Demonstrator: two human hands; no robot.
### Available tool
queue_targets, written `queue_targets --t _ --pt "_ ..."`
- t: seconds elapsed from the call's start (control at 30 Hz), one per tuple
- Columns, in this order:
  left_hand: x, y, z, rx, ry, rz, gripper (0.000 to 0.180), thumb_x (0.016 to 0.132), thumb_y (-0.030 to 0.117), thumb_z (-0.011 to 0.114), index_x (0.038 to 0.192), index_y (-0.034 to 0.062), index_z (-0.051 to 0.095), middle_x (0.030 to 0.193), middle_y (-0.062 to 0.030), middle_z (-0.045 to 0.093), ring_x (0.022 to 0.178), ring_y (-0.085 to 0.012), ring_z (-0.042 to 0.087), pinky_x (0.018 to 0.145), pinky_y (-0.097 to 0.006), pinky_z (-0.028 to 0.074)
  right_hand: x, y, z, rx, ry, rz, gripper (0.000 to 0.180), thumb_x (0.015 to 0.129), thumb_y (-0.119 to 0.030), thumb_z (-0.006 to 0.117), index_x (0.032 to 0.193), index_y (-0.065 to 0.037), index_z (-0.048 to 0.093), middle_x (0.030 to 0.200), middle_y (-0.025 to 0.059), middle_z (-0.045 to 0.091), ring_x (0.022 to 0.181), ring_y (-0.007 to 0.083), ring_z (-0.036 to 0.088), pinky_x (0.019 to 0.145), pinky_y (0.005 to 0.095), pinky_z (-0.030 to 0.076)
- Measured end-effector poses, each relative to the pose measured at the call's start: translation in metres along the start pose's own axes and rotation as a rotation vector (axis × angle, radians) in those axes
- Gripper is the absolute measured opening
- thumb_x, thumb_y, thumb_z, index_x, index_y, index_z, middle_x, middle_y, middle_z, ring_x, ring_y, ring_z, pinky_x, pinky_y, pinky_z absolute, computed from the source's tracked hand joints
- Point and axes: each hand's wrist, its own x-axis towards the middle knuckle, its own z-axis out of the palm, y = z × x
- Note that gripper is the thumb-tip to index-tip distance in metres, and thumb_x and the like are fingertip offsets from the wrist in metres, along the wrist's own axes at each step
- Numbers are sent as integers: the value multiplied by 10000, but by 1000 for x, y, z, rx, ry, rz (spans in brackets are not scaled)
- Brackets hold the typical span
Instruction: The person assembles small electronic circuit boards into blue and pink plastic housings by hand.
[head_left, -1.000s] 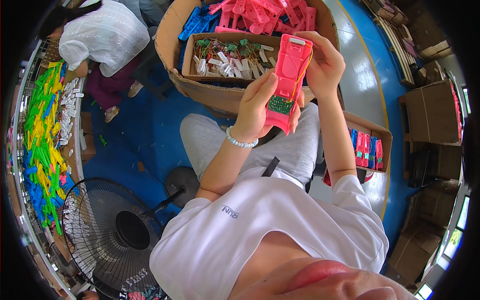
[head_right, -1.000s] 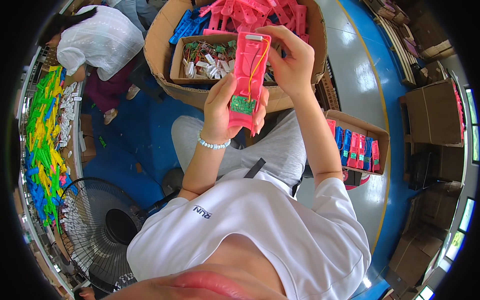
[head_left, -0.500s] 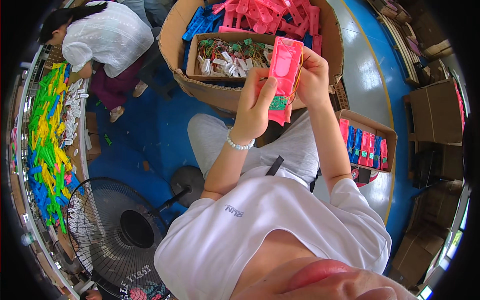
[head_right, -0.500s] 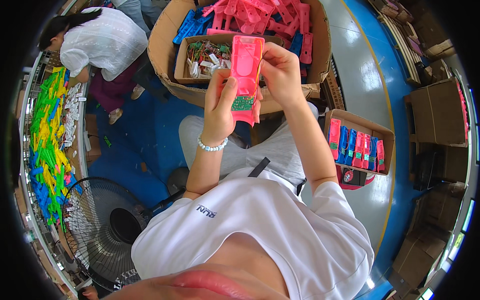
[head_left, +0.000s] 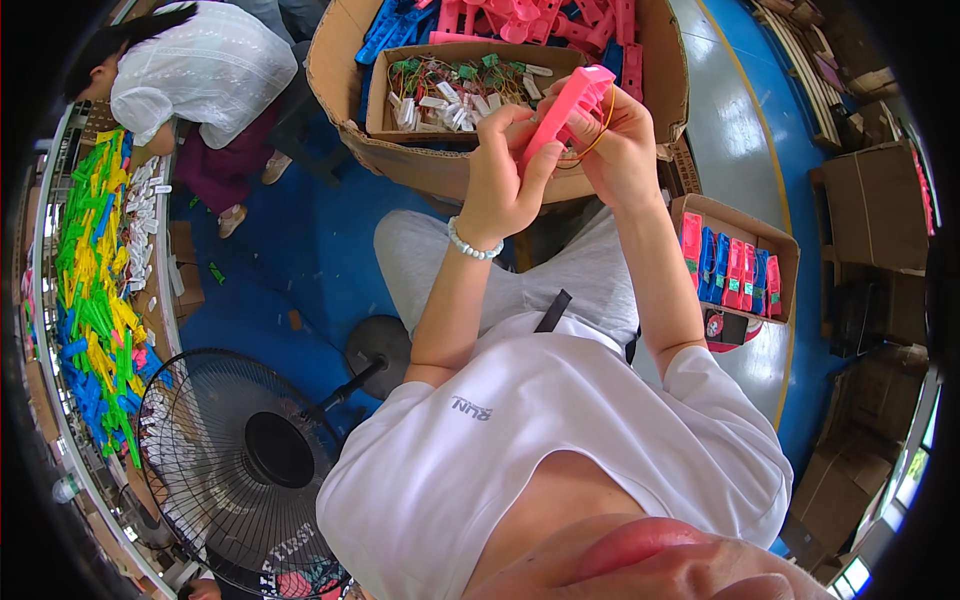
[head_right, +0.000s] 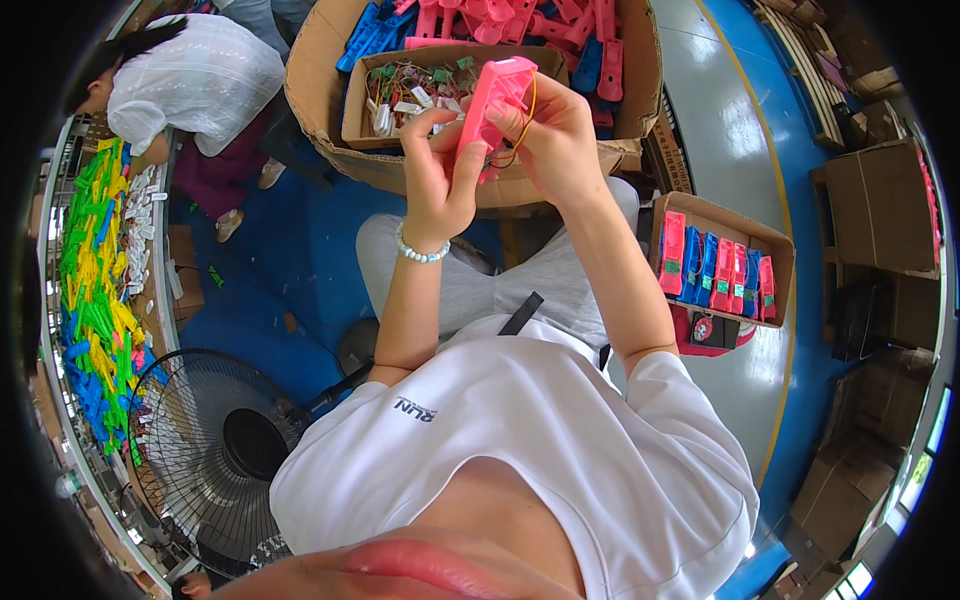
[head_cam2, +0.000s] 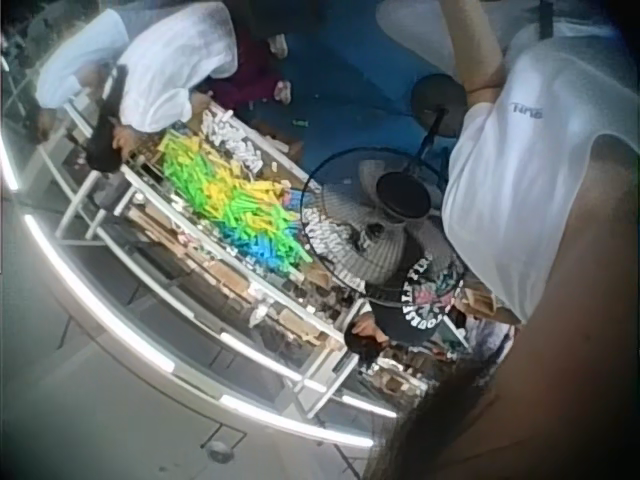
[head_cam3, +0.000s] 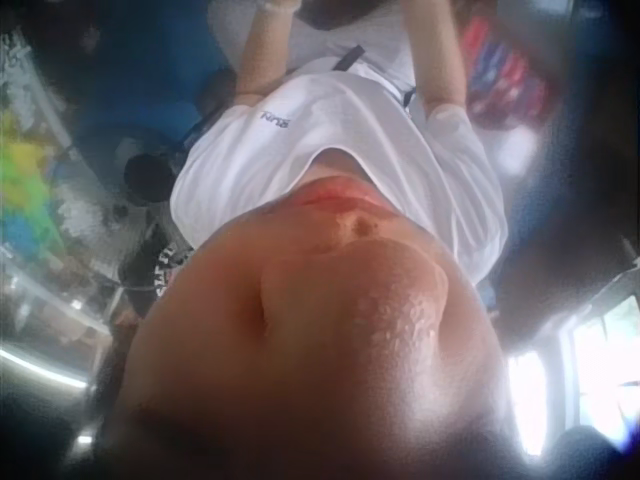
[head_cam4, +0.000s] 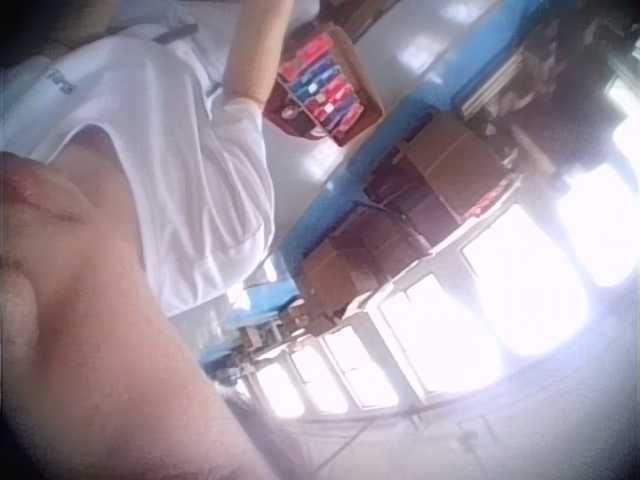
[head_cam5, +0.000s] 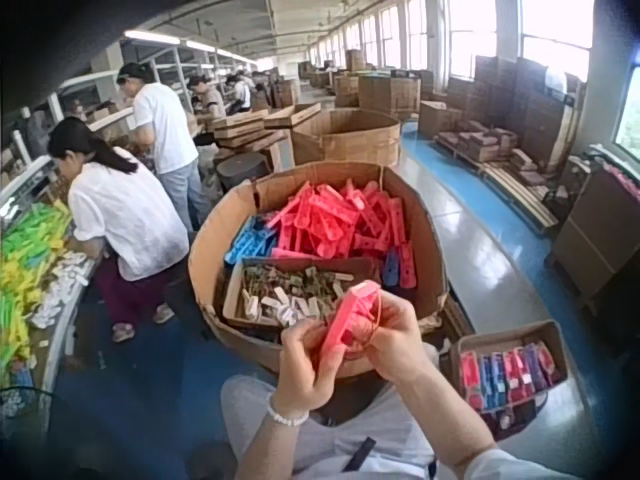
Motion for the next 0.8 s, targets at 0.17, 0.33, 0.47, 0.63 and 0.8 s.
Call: queue_targets --t 0.17,0.33,0.47,0.63,0.8 --pt "-1 13 -8 109 -52 82 421 930 169 646 1249 -33 459 1020 -214 677 884 -332 712 729 -373 551 -4 -2 2 43 -118 -59 331 884 -3 670 1195 54 573 1041 131 666 954 209 655 871 336 530" --pt "-2 18 0 -49 -4 14 424 946 163 605 1305 -28 483 1078 -219 674 875 -321 715 737 -367 555 -4 -6 3 -121 -54 -59 367 863 16 697 1207 36 574 1045 84 671 925 135 640 814 268 524" --pt "5 16 -5 205 -46 194 464 960 160 574 1373 -28 480 1106 -212 678 866 -295 718 745 -359 558 -4 -8 13 -86 -32 -105 375 855 25 712 1207 20 584 1003 51 688 891 82 634 759 224 531" --pt "11 14 -13 108 -42 168 472 972 186 562 1395 -8 481 1062 -182 693 793 -218 695 714 -320 536 -1 -7 12 -153 -37 -128 356 849 33 713 1185 20 598 1008 53 690 897 86 636 770 236 533" --pt "10 9 -10 -27 -50 15 491 977 196 553 1424 14 462 1032 -163 695 749 -172 657 683 -289 505 9 -6 6 -223 -36 -73 342 857 38 699 1185 14 603 1014 50 690 903 86 634 774 238 529"
